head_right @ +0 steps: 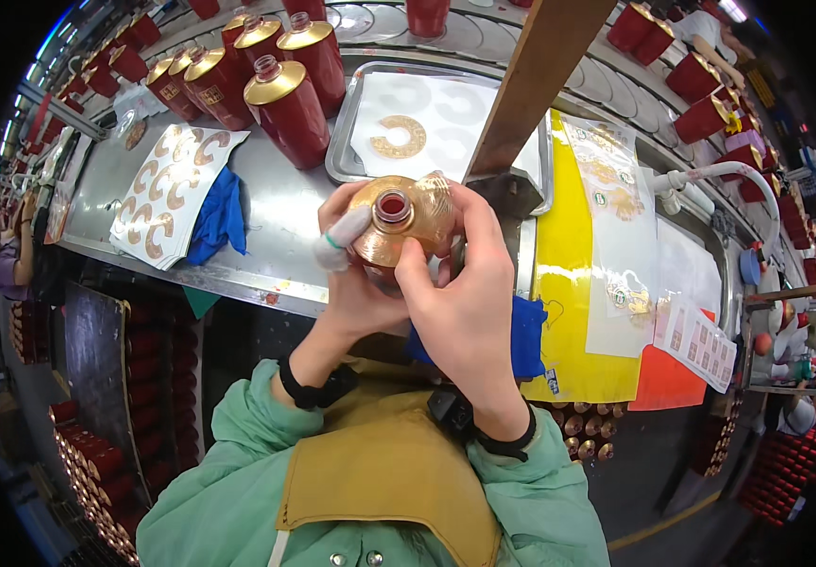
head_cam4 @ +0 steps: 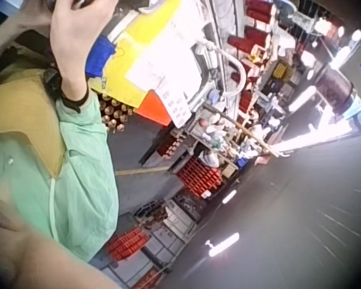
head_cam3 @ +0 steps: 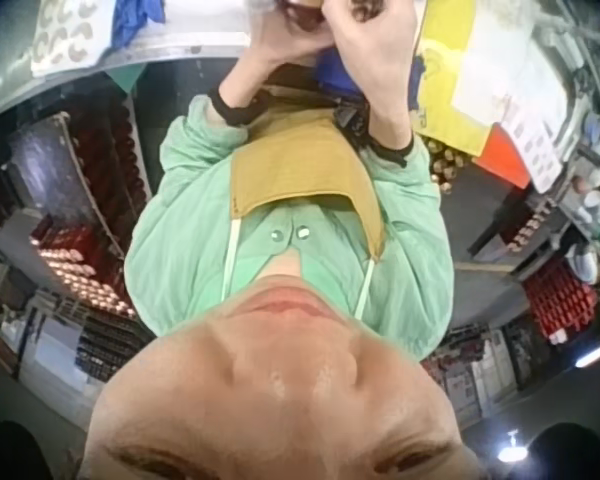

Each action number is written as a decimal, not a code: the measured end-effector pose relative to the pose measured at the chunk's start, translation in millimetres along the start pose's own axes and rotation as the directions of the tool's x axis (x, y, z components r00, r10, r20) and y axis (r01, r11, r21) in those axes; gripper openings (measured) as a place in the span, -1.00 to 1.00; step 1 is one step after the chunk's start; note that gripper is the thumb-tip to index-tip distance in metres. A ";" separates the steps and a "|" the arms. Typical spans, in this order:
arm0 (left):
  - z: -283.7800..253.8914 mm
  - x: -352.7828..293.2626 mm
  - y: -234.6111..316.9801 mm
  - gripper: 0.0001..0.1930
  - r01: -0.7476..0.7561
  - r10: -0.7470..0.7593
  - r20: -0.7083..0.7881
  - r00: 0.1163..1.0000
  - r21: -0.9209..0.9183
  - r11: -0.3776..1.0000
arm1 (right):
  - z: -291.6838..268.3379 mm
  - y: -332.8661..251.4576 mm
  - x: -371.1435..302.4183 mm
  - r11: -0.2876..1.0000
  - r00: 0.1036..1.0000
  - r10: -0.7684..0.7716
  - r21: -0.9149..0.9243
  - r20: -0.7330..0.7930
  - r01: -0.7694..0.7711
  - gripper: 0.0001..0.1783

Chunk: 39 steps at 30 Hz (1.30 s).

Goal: Applying decorative seals and branding labels to red liquor bottles on an assembly line.

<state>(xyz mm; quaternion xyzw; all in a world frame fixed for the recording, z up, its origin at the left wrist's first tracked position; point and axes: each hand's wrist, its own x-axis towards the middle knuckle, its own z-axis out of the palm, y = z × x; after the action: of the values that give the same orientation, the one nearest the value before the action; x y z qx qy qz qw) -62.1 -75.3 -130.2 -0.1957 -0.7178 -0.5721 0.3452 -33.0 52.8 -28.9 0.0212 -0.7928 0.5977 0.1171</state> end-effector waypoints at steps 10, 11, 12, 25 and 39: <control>-1.1 -7.1 0.9 -0.26 -0.055 0.040 0.116 0.992 0.136 0.989 | -2.8 3.2 1.6 1.000 1.000 0.000 0.002 -0.009 0.000 -0.58; -5.9 -1.7 -1.3 -0.24 -0.059 0.053 0.151 0.987 0.033 0.998 | -3.0 3.6 1.4 1.000 1.000 0.001 0.017 -0.008 -0.001 -0.59; -7.6 3.0 -3.2 -0.23 -0.059 0.072 0.186 0.980 -0.071 0.996 | -2.8 3.7 1.4 1.000 1.000 -0.005 0.024 -0.001 0.006 -0.58; -1.8 6.3 -3.3 -0.16 -0.060 0.057 0.236 0.970 0.006 0.998 | -9.4 3.0 -1.2 0.996 0.995 0.090 -0.022 0.041 -0.089 -0.61; 19.4 -17.3 6.2 0.02 0.009 -0.016 0.052 0.999 0.132 0.991 | -7.1 6.5 -5.8 0.995 0.995 -0.064 -0.082 -0.070 0.058 -0.58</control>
<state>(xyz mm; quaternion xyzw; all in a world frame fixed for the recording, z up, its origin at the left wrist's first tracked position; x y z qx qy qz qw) -51.3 -53.1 -140.5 -0.1832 -0.7640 -0.5202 0.3348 -27.4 60.8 -34.4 0.0190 -0.8104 0.5619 0.1648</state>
